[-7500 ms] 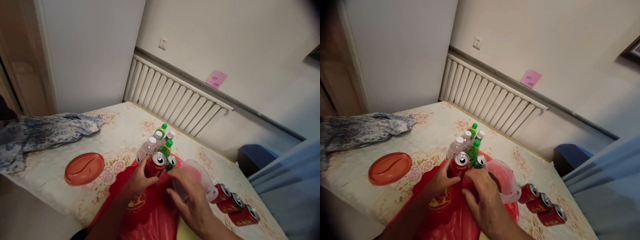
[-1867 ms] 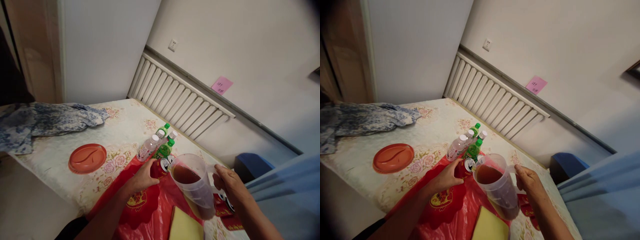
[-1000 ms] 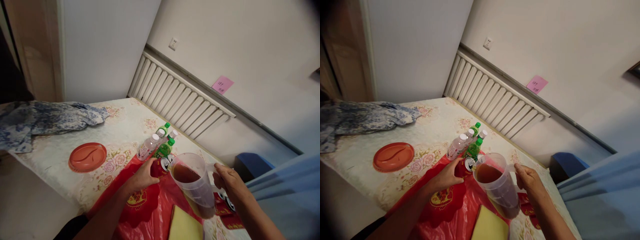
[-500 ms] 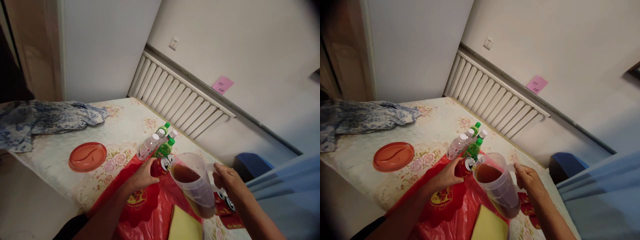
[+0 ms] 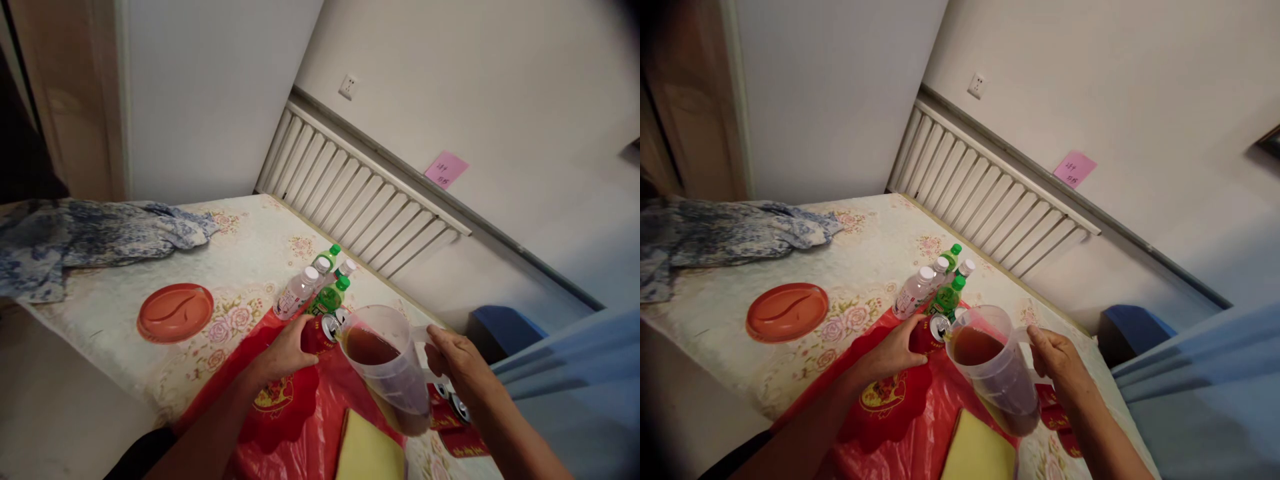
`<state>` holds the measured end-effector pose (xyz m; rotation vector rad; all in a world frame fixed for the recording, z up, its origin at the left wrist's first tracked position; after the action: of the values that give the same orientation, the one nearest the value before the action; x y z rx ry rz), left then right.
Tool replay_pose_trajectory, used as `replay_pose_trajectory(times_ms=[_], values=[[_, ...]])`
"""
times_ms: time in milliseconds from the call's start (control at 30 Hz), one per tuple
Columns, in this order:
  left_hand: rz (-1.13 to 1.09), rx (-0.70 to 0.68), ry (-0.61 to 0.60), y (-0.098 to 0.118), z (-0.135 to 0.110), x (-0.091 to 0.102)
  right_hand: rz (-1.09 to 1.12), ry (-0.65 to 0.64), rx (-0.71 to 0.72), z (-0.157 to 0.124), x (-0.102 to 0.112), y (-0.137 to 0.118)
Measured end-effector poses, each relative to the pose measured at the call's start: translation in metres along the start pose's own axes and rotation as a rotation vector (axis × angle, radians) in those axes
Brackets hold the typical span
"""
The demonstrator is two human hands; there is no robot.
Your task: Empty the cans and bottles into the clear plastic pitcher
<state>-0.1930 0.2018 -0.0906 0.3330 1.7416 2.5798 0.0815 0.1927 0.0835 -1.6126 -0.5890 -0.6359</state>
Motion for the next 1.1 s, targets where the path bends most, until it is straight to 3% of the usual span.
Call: replay_pose_trajectory(times_ms=[1100], values=[[0.061,0.011,-0.007,0.0055,-0.0007,0.002,0.005,-0.029,0.027,-0.0017,-0.0024,-0.009]])
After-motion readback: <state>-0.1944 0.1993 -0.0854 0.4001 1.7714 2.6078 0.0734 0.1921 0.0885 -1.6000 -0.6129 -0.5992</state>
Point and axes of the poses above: each hand's wrist, its own z-axis towards the middle knuckle, its own x-axis out of the back of the hand, y = z × x, the point moved 4 cm from there along z, towards the middle knuckle, and after that the axes turned 10 degrees about -x, right-handed, at the moved point
